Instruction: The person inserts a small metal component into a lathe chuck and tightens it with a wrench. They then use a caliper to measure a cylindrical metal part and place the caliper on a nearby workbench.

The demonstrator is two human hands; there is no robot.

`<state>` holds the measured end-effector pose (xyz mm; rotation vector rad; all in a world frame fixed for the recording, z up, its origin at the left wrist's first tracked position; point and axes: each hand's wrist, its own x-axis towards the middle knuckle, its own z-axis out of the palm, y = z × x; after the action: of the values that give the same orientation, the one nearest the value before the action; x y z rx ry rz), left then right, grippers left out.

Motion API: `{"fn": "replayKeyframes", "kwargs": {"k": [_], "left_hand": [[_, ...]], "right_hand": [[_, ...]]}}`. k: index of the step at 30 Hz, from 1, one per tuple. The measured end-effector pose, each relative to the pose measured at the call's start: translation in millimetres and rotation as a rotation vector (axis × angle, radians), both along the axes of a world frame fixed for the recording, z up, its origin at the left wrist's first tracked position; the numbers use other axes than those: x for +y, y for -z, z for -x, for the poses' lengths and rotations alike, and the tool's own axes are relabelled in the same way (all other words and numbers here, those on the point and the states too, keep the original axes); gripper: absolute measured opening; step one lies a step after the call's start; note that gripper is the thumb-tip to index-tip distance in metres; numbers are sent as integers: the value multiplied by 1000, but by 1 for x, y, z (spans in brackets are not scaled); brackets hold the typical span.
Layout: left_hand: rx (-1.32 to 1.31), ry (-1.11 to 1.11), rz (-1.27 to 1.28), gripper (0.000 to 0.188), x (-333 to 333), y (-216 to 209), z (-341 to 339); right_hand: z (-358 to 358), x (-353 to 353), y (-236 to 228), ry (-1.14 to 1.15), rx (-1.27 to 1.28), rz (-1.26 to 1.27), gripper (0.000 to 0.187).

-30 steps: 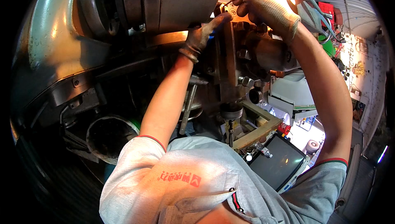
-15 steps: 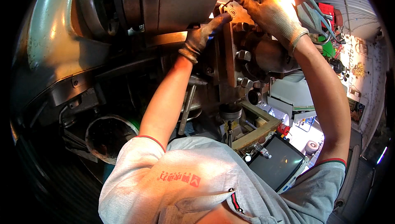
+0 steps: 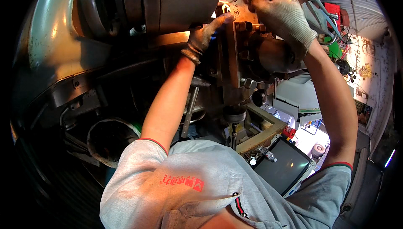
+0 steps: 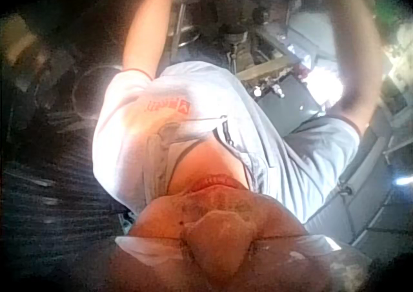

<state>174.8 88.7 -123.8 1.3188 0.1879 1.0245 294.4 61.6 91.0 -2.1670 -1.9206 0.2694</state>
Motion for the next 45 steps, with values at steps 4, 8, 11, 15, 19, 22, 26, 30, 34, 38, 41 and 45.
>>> {"fn": "replayKeyframes", "kwargs": {"k": [4,8,11,15,19,22,26,30,34,38,41,45], "left_hand": [[9,-44,-77,38,1,0,2],[-31,-58,-140,41,0,6,0],[-11,-64,-162,42,1,4,0],[29,-26,-142,43,2,1,3],[75,110,14,43,2,5,3],[16,165,101,40,3,7,-1],[17,131,80,39,0,7,-1],[110,100,50,37,1,8,0],[113,77,34,37,2,6,0],[173,88,85,36,1,-11,8],[59,128,105,37,2,-4,4],[85,148,152,39,2,-1,4]], "right_hand": [[8,-11,-8,-58,-275,74,32],[10,-12,-12,-5,-183,80,28],[9,-12,-13,-1,-159,111,29],[12,-13,-15,8,-82,134,30],[7,-11,-13,-3,-88,129,30],[0,-11,-5,11,-119,99,29],[-1,-8,-3,-53,-115,35,27],[5,-4,-2,72,-49,185,24],[-1,-3,0,-88,-118,96,16],[3,6,-10,-350,-207,10,17],[9,9,-13,-328,-187,-27,9],[14,13,-22,-382,-313,-4,10]]}}
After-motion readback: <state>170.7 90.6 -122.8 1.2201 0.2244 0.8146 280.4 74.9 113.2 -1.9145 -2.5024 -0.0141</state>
